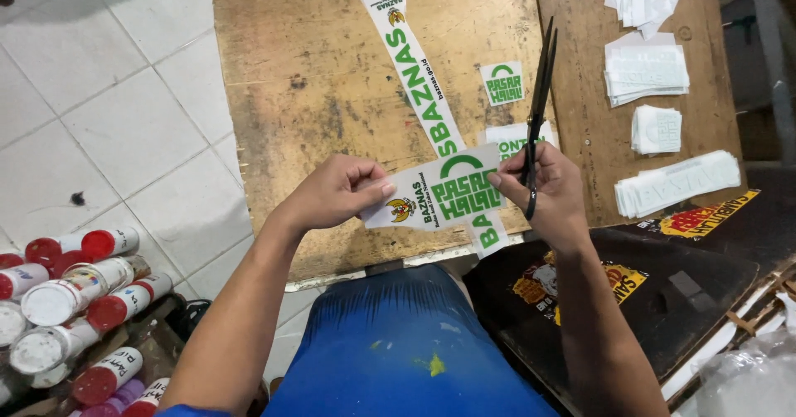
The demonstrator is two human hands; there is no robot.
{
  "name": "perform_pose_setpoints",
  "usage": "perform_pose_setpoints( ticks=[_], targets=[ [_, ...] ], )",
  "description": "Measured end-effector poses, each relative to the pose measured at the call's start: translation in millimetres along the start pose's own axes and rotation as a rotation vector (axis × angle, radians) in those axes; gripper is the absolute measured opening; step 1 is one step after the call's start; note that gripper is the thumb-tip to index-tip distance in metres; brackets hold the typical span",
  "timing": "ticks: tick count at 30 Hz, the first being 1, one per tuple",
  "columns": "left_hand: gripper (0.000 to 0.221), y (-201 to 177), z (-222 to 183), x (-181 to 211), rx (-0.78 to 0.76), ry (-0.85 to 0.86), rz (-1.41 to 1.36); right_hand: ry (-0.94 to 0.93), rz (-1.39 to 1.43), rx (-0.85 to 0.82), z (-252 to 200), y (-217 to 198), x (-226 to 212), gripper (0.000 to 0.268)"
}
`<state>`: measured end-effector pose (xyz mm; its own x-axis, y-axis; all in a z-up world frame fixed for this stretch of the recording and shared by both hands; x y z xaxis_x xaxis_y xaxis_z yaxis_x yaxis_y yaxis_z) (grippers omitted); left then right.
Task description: Cutting long printed strips into individual labels using scissors and organizing them into stacks.
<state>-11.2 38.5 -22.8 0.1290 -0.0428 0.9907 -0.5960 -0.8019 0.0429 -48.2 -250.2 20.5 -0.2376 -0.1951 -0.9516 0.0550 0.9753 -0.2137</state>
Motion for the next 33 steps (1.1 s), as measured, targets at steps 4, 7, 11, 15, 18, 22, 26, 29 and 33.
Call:
perform_pose_setpoints(
  ticks=[4, 7, 11, 15, 18, 22, 26, 29, 33],
  targets=[
    [0.014, 6, 8, 23, -0.042, -0.001, 0.084, -0.006, -0.024, 0.001, -2, 2, -2, 0.025],
    [0.017, 12, 16, 11, -0.105, 0.006, 0.213, -0.022, -0.012, 0.015, -2, 2, -3, 0.026],
    [0.023, 18, 17, 8, -0.129, -0.015, 0.296, -0.024, 0.001, 0.028, -4, 0, -4, 0.026],
    [0.026, 22, 20, 1, -0.122, -0.021, 0.333, -0.006, 0.021, 0.027, -3, -6, 7, 0.028],
    [0.025, 22, 19, 8, -0.112, -0.012, 0.367, -0.001, 0.035, 0.025, -3, -8, 5, 0.029],
    [0.023, 15, 14, 19, -0.050, 0.008, 0.427, -0.005, 0.009, 0.035, -17, -24, 19, 0.024],
    [0.023, -3, 5, 12, 0.043, -0.017, 0.451, 0.099, 0.124, -0.095, -53, -36, 83, 0.031],
    [0.022, -10, 4, 18, 0.095, -0.014, 0.465, 0.270, 0.192, -0.297, -79, -27, 137, 0.069],
    [0.020, -10, 11, 10, 0.129, 0.033, 0.445, 0.245, 0.090, -0.518, -95, 9, 154, 0.085]
  ],
)
Point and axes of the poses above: each hand's wrist, its own z-axis towards the middle knuckle, its own y-axis out of the palm, x = y × z, the point moved 4 cm from there along z, towards the middle knuckle, and after that the axes turned 6 degrees about y, right-handed, at the moved point
